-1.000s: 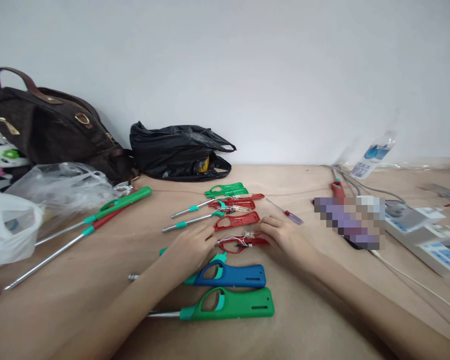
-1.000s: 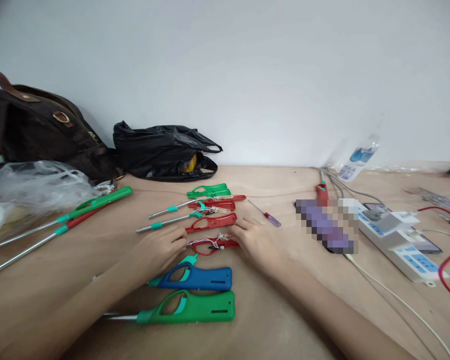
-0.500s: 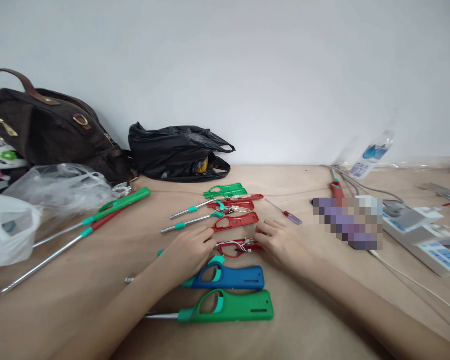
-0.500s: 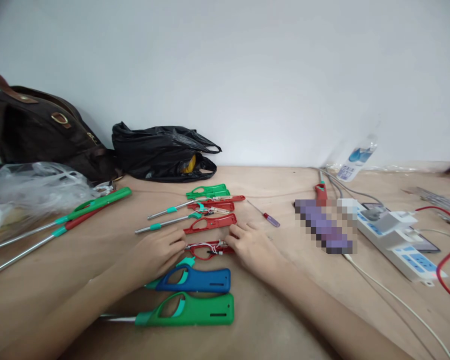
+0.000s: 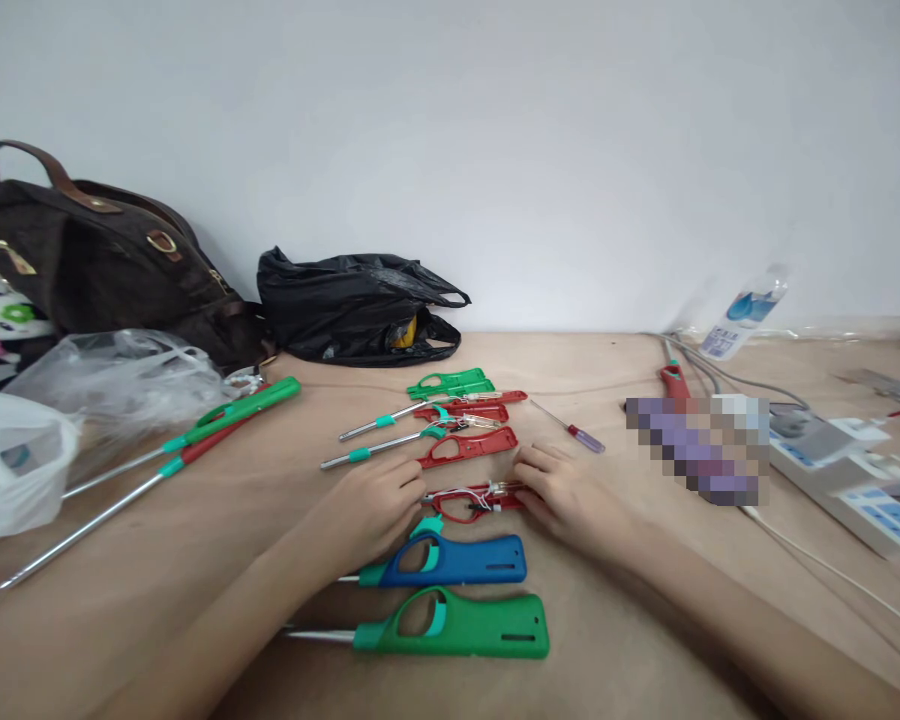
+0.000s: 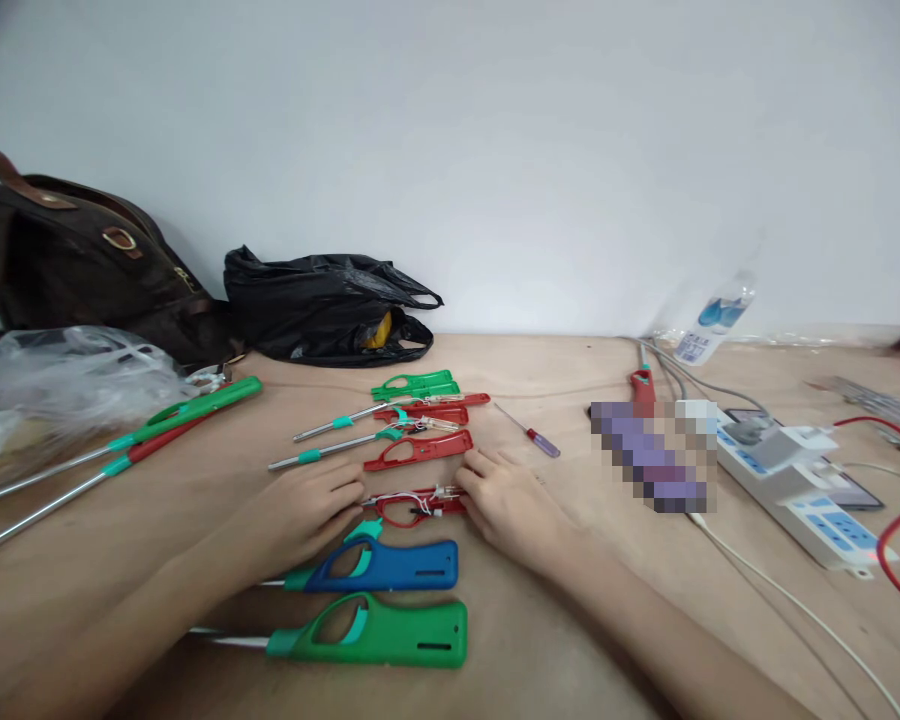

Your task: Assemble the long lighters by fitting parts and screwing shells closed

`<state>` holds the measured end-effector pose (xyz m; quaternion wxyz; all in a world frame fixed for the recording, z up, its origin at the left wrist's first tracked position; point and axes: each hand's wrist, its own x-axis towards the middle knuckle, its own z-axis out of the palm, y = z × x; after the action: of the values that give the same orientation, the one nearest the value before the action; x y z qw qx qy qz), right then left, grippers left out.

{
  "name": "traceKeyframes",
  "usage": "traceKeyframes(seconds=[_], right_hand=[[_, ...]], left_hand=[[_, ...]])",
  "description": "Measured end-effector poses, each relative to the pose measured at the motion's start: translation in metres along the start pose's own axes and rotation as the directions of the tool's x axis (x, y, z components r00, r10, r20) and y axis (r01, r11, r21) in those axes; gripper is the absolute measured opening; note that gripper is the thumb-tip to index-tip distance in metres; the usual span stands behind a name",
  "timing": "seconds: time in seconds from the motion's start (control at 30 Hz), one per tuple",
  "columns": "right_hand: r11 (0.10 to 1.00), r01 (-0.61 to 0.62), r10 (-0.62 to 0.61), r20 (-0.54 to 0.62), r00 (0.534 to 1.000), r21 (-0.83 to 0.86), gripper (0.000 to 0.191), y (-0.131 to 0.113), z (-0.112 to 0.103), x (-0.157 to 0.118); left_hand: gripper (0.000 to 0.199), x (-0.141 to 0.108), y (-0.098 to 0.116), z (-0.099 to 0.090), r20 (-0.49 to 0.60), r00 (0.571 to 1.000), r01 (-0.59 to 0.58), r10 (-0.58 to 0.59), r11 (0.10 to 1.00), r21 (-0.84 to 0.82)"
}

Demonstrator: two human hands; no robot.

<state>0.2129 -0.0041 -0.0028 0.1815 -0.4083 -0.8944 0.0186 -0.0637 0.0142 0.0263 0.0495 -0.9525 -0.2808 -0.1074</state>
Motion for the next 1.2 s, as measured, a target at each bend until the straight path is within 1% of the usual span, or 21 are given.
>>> traceKeyframes(seconds=[0.2,0.47,0.63,0.73,0.97,1.07,1.2], right_hand=[[1.000,-0.001,0.001,0.007,1.000,0.011,0.015,0.0006,0.0008,-0.0008],[1.000,-0.004,0.004,-0.015,1.000,0.000,0.017,-0.0008,-0.0006,-0.0003],[0.998,-0.001,0.000,-0.007,1.000,-0.055,0.020,-0.0036,-0.0008,0.0013],[0.996,-0.010,0.009,-0.011,1.000,-0.086,0.021,-0.0059,-0.0009,0.0022],[0.985,0.006,-0.017,-0.062,0.998,-0.173,0.014,-0.0084,0.0001,0.0034],[0.981,0.006,-0.024,-0.093,0.995,-0.193,0.014,-0.0089,0.0008,0.0039],[0.989,0.009,-0.024,-0.094,0.995,-0.151,0.015,-0.0086,-0.0002,0.0046]], left_hand=[[0.022,-0.0008,-0.0018,0.0019,-0.046,0.998,-0.033,0.033,0.999,0.015],[0.018,-0.0023,-0.0025,0.0013,-0.052,0.998,-0.019,0.020,0.999,0.034],[0.018,-0.0016,-0.0031,0.0025,-0.040,0.999,-0.019,0.021,0.999,0.046],[0.020,-0.0009,-0.0034,0.0034,-0.054,0.998,-0.027,0.030,0.998,0.058],[0.020,0.0008,-0.0017,0.0037,-0.091,0.995,-0.029,0.036,0.996,0.083],[0.019,0.0011,-0.0008,0.0052,-0.080,0.997,-0.005,0.014,0.994,0.111],[0.018,0.0007,-0.0008,0.0055,-0.042,0.999,0.038,-0.033,0.992,0.118]])
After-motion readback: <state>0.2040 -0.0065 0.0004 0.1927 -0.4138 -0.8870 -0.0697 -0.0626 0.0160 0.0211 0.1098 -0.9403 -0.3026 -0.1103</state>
